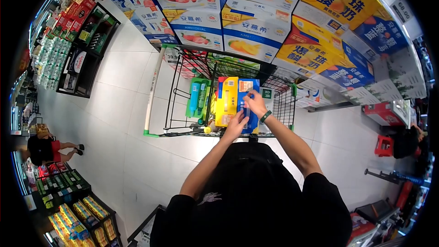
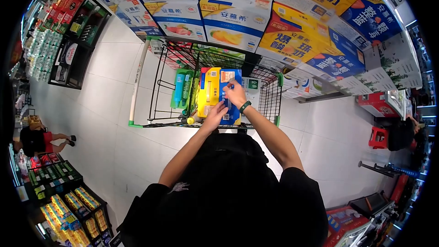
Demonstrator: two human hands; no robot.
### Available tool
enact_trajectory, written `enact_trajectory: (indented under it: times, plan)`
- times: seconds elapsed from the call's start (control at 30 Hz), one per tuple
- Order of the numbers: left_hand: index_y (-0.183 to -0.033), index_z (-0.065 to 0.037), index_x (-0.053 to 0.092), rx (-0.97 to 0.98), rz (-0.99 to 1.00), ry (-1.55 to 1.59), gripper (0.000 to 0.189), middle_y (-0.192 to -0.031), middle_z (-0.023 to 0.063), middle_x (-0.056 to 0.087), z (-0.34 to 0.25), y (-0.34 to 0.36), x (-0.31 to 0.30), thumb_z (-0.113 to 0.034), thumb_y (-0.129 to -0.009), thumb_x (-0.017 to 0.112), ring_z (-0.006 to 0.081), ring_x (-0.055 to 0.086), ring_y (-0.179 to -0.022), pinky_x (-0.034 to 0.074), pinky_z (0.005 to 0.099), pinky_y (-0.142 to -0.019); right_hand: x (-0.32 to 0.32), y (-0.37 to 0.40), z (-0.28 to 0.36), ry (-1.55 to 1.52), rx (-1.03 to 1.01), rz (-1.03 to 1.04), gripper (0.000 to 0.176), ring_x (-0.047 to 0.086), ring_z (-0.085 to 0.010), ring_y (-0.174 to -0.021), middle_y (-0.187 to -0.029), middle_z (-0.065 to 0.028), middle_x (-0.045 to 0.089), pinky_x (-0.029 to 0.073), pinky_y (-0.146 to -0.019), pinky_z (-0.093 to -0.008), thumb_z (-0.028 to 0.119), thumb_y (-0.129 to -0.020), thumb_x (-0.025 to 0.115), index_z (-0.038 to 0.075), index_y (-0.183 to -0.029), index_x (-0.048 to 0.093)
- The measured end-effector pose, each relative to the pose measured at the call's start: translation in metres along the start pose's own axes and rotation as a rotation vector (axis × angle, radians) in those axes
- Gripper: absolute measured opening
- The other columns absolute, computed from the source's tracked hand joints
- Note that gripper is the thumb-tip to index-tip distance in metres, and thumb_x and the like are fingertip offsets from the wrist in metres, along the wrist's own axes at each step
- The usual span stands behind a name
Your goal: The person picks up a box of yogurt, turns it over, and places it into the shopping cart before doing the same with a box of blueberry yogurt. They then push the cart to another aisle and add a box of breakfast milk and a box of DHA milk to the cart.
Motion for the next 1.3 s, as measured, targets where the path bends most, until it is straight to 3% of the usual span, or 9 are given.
enact_trajectory:
  times: [0.27,0.4,0.47,0.53,0.63,0.67,0.83,0.93,1.3]
  plan:
    - [-0.136,0.003,0.056,0.346,0.013,-0.041,0.035,-0.119,0.0130,0.068,-0.178,0.091,-0.012,-0.014,-0.105,0.055,0.0198,0.065,-0.109,0.049,0.0346,-0.100,0.007,-0.041,-0.029,0.161,-0.046,-0.007,0.025,0.072,-0.0198,-0.078,-0.087,-0.0110,0.073,0.054,-0.073,-0.0320,0.015,-0.085,0.070,0.000,-0.103,0.065]
    - [-0.122,-0.005,0.064,1.154,0.061,-0.114,0.032,-0.101,0.0174,0.073,-0.324,0.182,-0.001,-0.006,-0.090,0.064,0.0288,0.070,-0.087,0.055,0.0383,-0.074,0.007,-0.026,-0.027,0.216,-0.123,0.022,0.024,0.070,-0.0237,-0.087,-0.091,-0.0119,0.072,0.054,-0.078,-0.0339,0.014,-0.084,0.070,0.001,-0.104,0.066]
    - [-0.110,-0.013,0.058,1.560,0.277,0.157,0.014,-0.089,0.0166,0.074,-0.368,0.213,0.005,-0.013,-0.096,0.061,0.0288,0.069,-0.068,0.055,0.0379,-0.057,-0.009,0.013,-0.020,0.356,-0.405,-0.389,0.021,0.066,-0.0275,-0.092,-0.094,-0.0128,0.068,0.052,-0.082,-0.0368,0.013,-0.084,0.069,0.003,-0.102,0.065]
    - [-0.154,-0.029,0.033,1.627,0.259,0.042,0.054,-0.082,0.0099,0.072,-0.387,0.251,0.000,-0.031,-0.105,0.056,0.0192,0.067,-0.064,0.056,0.0306,-0.057,-0.018,0.048,-0.054,0.348,-0.477,-0.544,0.015,0.058,-0.0330,-0.094,-0.094,-0.0135,0.061,0.046,-0.087,-0.0438,0.009,-0.084,0.065,0.003,-0.098,0.060]
    - [-0.162,-0.030,0.022,1.757,0.435,0.126,0.065,-0.095,0.0034,0.074,-0.414,0.252,0.001,-0.029,-0.105,0.054,0.0225,0.066,-0.066,0.050,0.0323,-0.062,-0.024,0.085,-0.137,0.463,-0.183,-0.419,0.011,0.059,-0.0346,-0.094,-0.092,-0.0144,0.062,0.046,-0.084,-0.0456,0.009,-0.086,0.062,0.004,-0.095,0.059]
    - [-0.162,-0.030,0.022,1.754,0.443,0.141,0.065,-0.095,0.0034,0.074,-0.415,0.251,-0.001,-0.029,-0.105,0.054,0.0225,0.066,-0.066,0.050,0.0323,-0.062,-0.024,0.089,-0.165,0.410,0.072,-0.265,0.014,0.061,-0.0355,-0.101,-0.099,-0.0162,0.066,0.049,-0.084,-0.0470,0.014,-0.086,0.063,0.005,-0.097,0.060]
    - [-0.158,-0.034,0.028,1.602,0.663,0.306,0.061,-0.085,0.0049,0.073,-0.415,0.242,-0.016,-0.023,-0.104,0.053,0.0211,0.063,-0.061,0.048,0.0299,-0.059,-0.009,0.118,-0.209,0.885,0.152,0.012,0.042,0.055,-0.0358,-0.120,-0.123,-0.0148,0.062,0.049,-0.101,-0.0472,0.029,-0.079,0.073,0.014,-0.117,0.065]
    - [-0.155,-0.036,0.032,1.461,0.851,0.426,0.057,-0.083,0.0071,0.073,-0.412,0.231,-0.028,-0.022,-0.104,0.053,0.0217,0.062,-0.060,0.046,0.0289,-0.056,0.000,0.131,-0.198,1.007,0.273,0.062,0.054,0.038,-0.0294,-0.141,-0.145,-0.0082,0.049,0.039,-0.107,-0.0674,0.041,-0.084,0.072,0.022,-0.132,0.058]
    - [-0.154,-0.035,0.032,1.472,0.895,0.386,0.056,-0.084,0.0114,0.073,-0.404,0.258,-0.036,-0.023,-0.104,0.056,0.0253,0.062,-0.061,0.046,0.0294,-0.052,-0.008,0.142,-0.196,1.014,0.274,0.018,0.047,0.041,-0.0267,-0.140,-0.142,-0.0063,0.054,0.032,-0.112,-0.0665,0.054,-0.099,0.050,0.021,-0.129,0.063]
Point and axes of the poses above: each hand's wrist, its own y-axis away from the middle knuckle, its own x-axis out of the palm, z = x × y, the point moved 4 cm from there along -y, towards the middle knuckle
